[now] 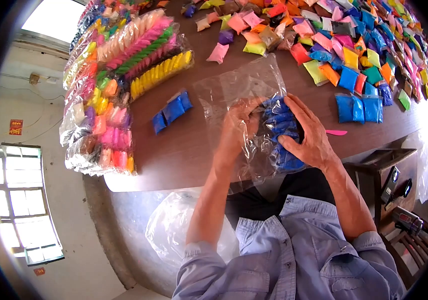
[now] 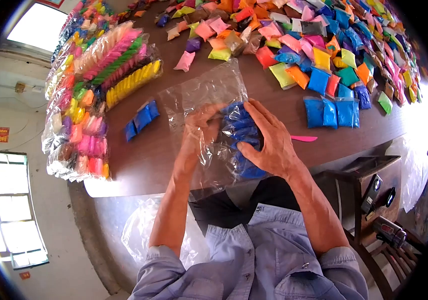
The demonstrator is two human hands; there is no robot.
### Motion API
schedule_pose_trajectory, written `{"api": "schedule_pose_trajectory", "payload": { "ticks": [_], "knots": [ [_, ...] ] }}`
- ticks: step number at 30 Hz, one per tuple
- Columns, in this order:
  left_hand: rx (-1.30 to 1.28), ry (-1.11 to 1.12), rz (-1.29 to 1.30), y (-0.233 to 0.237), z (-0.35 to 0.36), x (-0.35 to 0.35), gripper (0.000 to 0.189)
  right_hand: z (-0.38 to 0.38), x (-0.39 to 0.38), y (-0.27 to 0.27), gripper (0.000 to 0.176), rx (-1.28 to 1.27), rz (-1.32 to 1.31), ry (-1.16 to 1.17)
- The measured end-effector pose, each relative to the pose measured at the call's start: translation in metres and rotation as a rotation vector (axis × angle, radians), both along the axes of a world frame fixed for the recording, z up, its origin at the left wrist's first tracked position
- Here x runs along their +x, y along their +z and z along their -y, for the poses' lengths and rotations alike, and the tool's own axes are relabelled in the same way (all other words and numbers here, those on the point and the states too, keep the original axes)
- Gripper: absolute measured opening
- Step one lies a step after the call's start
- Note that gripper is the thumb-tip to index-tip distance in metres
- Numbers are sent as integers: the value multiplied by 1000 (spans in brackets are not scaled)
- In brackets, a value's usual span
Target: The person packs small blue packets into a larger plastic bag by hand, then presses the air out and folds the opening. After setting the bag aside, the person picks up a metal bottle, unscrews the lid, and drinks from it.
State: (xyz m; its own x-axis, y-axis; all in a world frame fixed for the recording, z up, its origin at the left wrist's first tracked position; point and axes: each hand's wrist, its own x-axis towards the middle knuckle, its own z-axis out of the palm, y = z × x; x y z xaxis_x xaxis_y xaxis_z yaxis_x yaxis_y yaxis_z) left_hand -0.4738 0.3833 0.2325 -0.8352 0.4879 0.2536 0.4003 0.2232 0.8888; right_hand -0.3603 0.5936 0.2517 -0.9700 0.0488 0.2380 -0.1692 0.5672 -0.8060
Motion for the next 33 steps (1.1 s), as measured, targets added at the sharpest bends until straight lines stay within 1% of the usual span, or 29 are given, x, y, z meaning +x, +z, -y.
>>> {"api": "schedule_pose_trajectory", "payload": {
  "ticks": [2, 3, 5, 6, 8, 9, 11, 13, 15, 16, 18, 19, 21, 22, 23, 25, 26, 28, 29, 31, 33],
  "knots": [
    [-110, 23, -22, 13, 2, 2, 37, 0, 1, -1, 91, -5, -8, -1],
    [-114, 24, -32, 16, 3, 5, 37, 0, 1, -2, 90, -26, -11, -6],
    [-136, 139, -136, 23, 8, 10, 36, 0, 0, -2, 90, -58, -25, -3],
    [-149, 146, -147, 25, 15, 12, 36, 0, 1, -3, 89, -50, -27, -10],
    [-208, 257, -86, 23, 32, 13, 32, 0, 0, -5, 88, -52, -36, -16],
    [-219, 263, -93, 27, 41, 12, 32, 0, 0, -6, 88, -64, -41, -10],
    [-197, 459, -99, 37, 67, 7, 26, -1, 0, -6, 88, -37, -38, -15],
    [-249, 606, -220, 38, 103, -11, 22, 0, 1, -5, 88, -45, -35, -13],
    [-342, 733, -227, 54, 130, -23, 21, -1, 1, -6, 87, -30, -34, -16],
    [-345, 736, -230, 55, 149, -31, 21, 0, 1, -5, 87, -35, -36, -14],
    [-455, 851, -261, 37, 193, -53, 26, 0, 2, -3, 88, -50, -7, -28],
    [-457, 850, -265, 31, 208, -59, 26, 0, 2, -4, 88, -54, -9, -30],
    [-590, 909, -224, 17, 231, -66, 30, 0, 2, -6, 88, -28, -7, -34],
    [-574, 912, -115, 13, 237, -68, 33, 0, 2, -6, 88, -29, -6, -34],
    [-575, 911, -113, 6, 241, -69, 33, 0, 3, -7, 88, -22, -7, -36],
    [-366, 857, -43, -1, 243, -68, 35, 0, 2, -7, 88, -12, -6, -37],
    [-365, 859, -40, -2, 247, -67, 35, 0, 2, -7, 88, -8, -9, -39],
    [-260, 830, 272, 17, 242, -57, 46, 1, 2, -8, 88, -3, -13, -37],
    [-259, 831, 271, 24, 240, -51, 46, 1, 2, -8, 88, -4, -14, -39],
    [-141, 790, 377, 28, 240, -38, 53, 0, 2, -9, 88, -5, -15, -44],
    [-124, 782, 392, 32, 241, -29, 54, 0, 3, -9, 88, 9, -29, -41]
  ]
}}
